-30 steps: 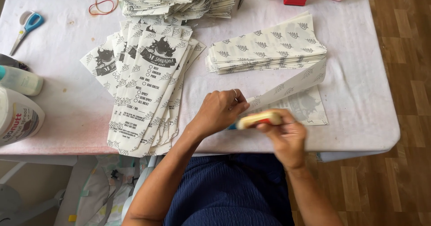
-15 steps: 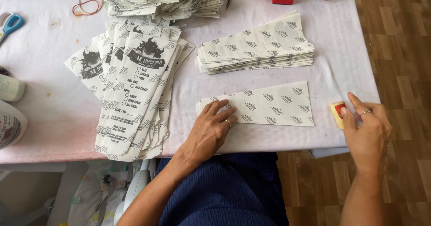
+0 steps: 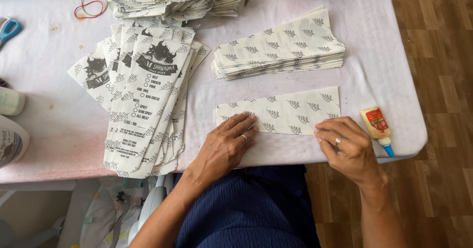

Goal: Applying glue to the edges of printed paper sheets and stacking them together.

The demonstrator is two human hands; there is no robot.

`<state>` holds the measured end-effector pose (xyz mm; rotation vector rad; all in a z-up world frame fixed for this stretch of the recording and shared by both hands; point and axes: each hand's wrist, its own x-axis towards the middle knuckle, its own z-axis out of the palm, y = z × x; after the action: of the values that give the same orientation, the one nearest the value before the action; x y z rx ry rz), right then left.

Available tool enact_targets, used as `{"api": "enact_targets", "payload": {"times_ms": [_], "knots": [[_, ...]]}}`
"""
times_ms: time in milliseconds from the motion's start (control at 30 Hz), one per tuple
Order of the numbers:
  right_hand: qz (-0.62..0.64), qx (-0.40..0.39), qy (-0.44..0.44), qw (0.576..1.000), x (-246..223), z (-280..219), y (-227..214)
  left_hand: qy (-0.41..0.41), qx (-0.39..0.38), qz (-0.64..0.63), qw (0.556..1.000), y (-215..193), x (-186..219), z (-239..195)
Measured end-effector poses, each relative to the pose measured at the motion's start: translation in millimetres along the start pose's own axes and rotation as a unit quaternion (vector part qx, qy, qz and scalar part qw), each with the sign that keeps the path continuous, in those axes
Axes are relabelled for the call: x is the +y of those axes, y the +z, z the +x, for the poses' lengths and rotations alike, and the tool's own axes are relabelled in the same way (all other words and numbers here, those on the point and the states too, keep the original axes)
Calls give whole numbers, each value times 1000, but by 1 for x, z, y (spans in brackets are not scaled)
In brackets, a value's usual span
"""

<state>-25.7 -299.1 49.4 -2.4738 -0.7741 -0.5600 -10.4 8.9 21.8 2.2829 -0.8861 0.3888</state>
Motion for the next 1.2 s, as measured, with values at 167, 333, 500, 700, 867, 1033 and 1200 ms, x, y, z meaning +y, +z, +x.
{"api": "enact_targets", "payload": {"times_ms": [167,333,500,700,867,1033,1200], "knots": [[32,1,-26,999,-2,42,21,9,-7,-20,1000,-2,-1,-3],[-16,-136,-2,991,-2,48,39,-6,-36,2,999,-10,-4,-19],[-98,-209,114,966,8,29,12,-87,-2,96,992,-28,2,-35],[-132,-232,120,956,22,18,20,-56,81,114,989,18,30,20],[-128,-225,131,957,27,17,24,-65,-77,69,992,74,42,57],[-114,-235,136,956,26,14,22,-112,-90,138,980,36,27,24],[-109,-249,130,954,27,17,16,-243,-130,210,938,-9,4,-12]]}}
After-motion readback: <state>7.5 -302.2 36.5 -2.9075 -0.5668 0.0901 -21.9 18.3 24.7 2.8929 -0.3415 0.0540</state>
